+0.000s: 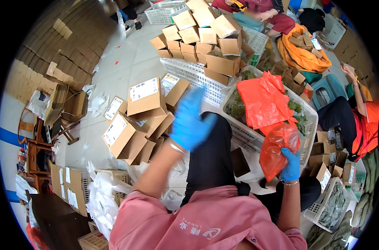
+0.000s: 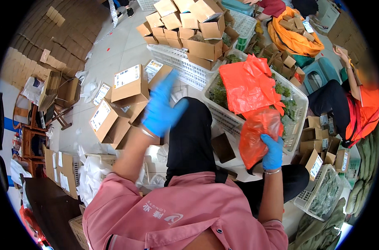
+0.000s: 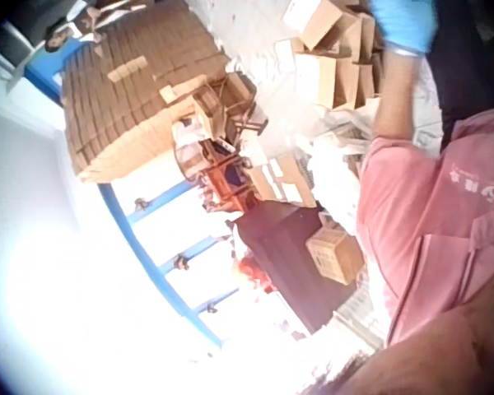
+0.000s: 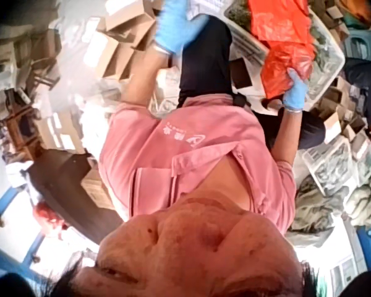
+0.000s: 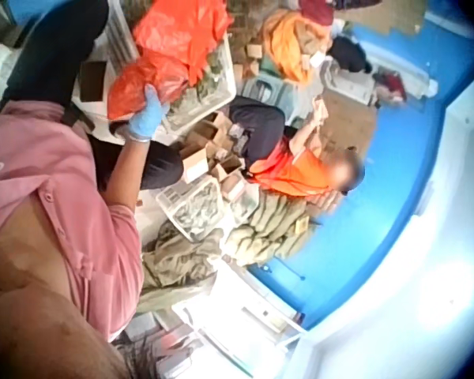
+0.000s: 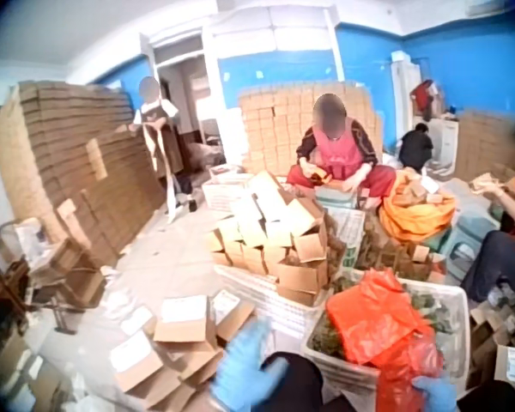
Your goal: The person sits on the floor and packs small potted plants into orange plastic bags and cardboard boxes. They handle the plants and packaging materials by hand, placing items into containers and arranging them for shipment.
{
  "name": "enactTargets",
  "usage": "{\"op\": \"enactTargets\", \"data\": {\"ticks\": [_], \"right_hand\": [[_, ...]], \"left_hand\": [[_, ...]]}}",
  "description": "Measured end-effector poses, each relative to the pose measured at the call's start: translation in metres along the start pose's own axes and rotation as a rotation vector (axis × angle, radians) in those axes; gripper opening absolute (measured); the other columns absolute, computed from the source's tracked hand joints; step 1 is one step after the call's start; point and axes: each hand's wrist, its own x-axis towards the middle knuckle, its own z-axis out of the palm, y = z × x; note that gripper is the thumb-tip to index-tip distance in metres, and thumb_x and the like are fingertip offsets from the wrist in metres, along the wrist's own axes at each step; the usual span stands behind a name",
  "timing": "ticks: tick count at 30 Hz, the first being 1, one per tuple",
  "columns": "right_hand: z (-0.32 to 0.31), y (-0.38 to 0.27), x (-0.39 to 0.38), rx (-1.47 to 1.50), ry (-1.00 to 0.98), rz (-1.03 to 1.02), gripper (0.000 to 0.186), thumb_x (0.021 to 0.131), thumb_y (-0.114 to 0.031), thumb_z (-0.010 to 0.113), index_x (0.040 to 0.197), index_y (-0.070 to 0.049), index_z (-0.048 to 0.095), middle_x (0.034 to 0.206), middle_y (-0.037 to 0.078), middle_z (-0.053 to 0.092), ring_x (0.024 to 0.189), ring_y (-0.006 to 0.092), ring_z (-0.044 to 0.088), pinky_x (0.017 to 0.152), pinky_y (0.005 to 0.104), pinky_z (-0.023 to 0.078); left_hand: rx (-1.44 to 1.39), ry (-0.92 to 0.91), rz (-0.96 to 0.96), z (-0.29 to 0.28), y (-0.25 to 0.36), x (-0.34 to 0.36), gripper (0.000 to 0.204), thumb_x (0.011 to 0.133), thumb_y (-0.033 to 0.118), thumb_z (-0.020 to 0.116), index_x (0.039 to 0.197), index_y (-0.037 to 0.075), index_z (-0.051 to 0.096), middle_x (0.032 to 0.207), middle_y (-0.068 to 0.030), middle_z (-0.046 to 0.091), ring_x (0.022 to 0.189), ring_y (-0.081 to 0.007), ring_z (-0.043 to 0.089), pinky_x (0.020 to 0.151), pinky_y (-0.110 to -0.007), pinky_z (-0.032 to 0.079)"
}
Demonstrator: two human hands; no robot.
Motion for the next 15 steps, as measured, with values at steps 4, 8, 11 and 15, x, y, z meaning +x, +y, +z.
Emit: {"op": "enactTargets", "data": {"ticks": [4, 8, 11, 15], "right_hand": [[-0.009, -0.002, -0.005, 0.047, -0.003, 0.066, 0.046, 0.074, -0.004, 0.059, 0.12, 0.0, 0.054, 0.107, 0.008, 0.062, 0.097, 0.0213, 0.061, 0.086, 0.034, 0.049], [0.009, 0.005, -0.01, -0.002, -0.037, 0.031, 0.048, 0.072, -0.001, 0.061, 0.119, 0.0, 0.054, 0.107, 0.007, 0.063, 0.097, 0.0207, 0.061, 0.085, 0.0337, 0.049], [0.016, 0.002, -0.015, 0.032, -0.09, 0.078, 0.05, 0.07, 0.001, 0.063, 0.12, 0.0, 0.054, 0.107, 0.007, 0.063, 0.096, 0.0196, 0.061, 0.083, 0.0327, 0.049], [0.017, -0.026, -0.031, 0.023, -0.138, 0.047, 0.036, 0.07, -0.002, 0.067, 0.105, -0.001, 0.062, 0.093, 0.005, 0.065, 0.085, 0.0153, 0.061, 0.077, 0.0306, 0.049]], "left_hand": [[0.98, -0.506, -0.347, -0.077, -0.07, 0.019, 0.09, 0.068, 0.03, 0.074, 0.143, 0.013, 0.028, 0.14, -0.0206, 0.035, 0.131, -0.0409, 0.031, 0.101, -0.057, 0.033], [1.166, -0.644, -0.576, -0.076, -0.174, 0.003, 0.084, 0.081, 0.022, 0.064, 0.148, 0.014, 0.014, 0.151, -0.0206, 0.018, 0.136, -0.0456, 0.02, 0.101, -0.065, 0.024], [1.205, -0.492, -0.447, -0.081, -0.192, -0.001, 0.063, 0.085, 0.015, 0.055, 0.142, 0.012, 0.028, 0.138, -0.0218, 0.041, 0.117, -0.043, 0.049, 0.084, -0.058, 0.046], [1.029, -0.256, -0.11, -0.094, -0.182, 0.028, 0.014, 0.08, 0.008, 0.05, 0.09, 0.009, 0.06, 0.078, -0.014, 0.065, 0.07, -0.0325, 0.067, 0.057, -0.044, 0.053]]}}
